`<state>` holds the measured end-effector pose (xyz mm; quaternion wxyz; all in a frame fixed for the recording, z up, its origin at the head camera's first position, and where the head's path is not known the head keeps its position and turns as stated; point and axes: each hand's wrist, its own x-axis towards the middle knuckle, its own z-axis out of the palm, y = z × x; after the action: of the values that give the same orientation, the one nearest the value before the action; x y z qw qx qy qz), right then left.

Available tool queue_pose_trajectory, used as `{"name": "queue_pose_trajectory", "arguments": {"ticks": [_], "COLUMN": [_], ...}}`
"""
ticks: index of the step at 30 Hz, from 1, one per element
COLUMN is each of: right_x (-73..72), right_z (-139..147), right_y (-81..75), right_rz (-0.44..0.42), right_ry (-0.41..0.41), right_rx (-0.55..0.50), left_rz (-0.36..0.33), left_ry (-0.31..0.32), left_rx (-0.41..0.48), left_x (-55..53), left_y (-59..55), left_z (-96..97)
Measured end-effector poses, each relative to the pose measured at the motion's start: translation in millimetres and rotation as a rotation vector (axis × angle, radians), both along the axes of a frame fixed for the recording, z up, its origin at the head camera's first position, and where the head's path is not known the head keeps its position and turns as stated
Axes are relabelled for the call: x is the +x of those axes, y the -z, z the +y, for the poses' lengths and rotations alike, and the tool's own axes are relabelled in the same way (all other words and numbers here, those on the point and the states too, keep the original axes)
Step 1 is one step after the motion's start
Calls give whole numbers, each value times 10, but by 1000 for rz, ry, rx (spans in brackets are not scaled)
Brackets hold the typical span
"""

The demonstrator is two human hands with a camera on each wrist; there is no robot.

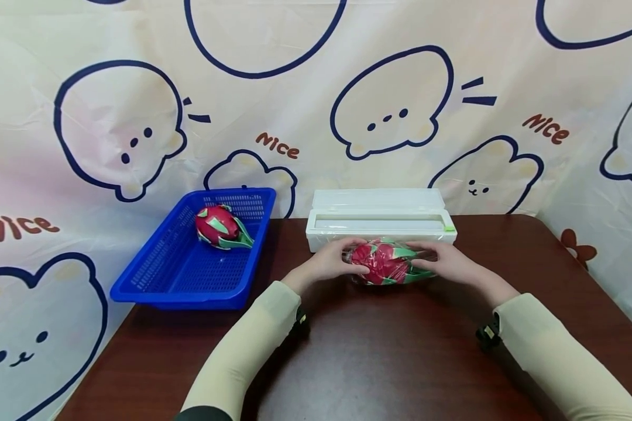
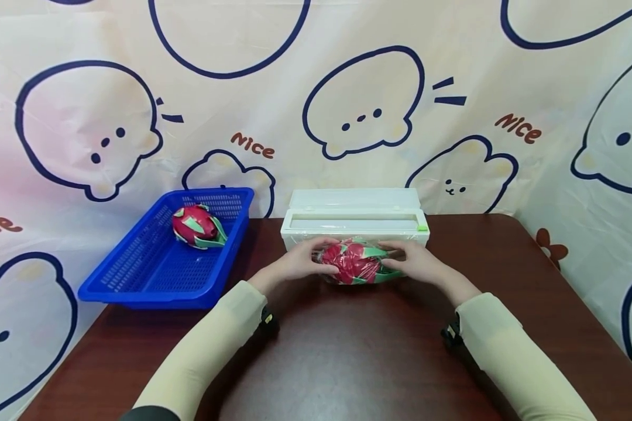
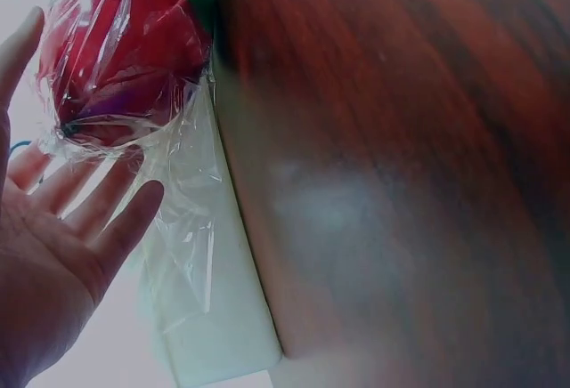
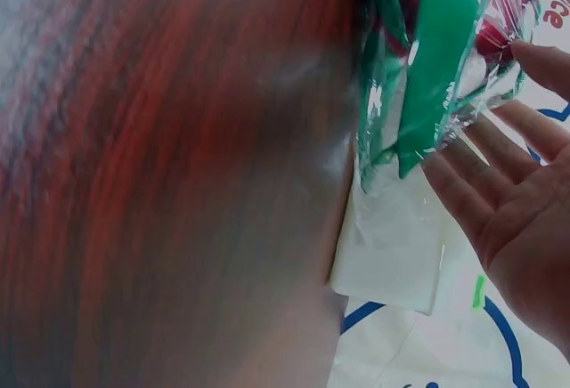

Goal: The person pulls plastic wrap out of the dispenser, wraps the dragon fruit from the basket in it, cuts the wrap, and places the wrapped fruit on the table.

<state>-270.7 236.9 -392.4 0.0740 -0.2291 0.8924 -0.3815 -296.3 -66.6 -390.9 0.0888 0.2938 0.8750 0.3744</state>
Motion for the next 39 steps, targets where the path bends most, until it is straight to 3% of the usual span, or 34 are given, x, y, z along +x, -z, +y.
{"name": "queue_pose_trajectory", "arguments": {"ticks": [9,14,23,31,35,39], "right_x": [28,29,23,-16,-58,-140], "right_z": [51,82,150,287,358,420], "right_y": [-93,-155,-280,-538,-673,-715], "right_rz": [-33,-65,16,143,157,153], "right_ry": [12,40,84,139,185,221], "right_rx": [-32,-39,11,92,112,98], "left_rz": [-6,-21,14,111,155,190], "left_ry": [59,58,22,40,38,34], "left_rx": [20,21,60,79,44,28], "left_x": [-62,-77,-84,-148,-220,-293], "left_y": [-46,-101,-259,-439,-526,-601], "left_z": [-32,-71,-118,-168,-158,-96]}}
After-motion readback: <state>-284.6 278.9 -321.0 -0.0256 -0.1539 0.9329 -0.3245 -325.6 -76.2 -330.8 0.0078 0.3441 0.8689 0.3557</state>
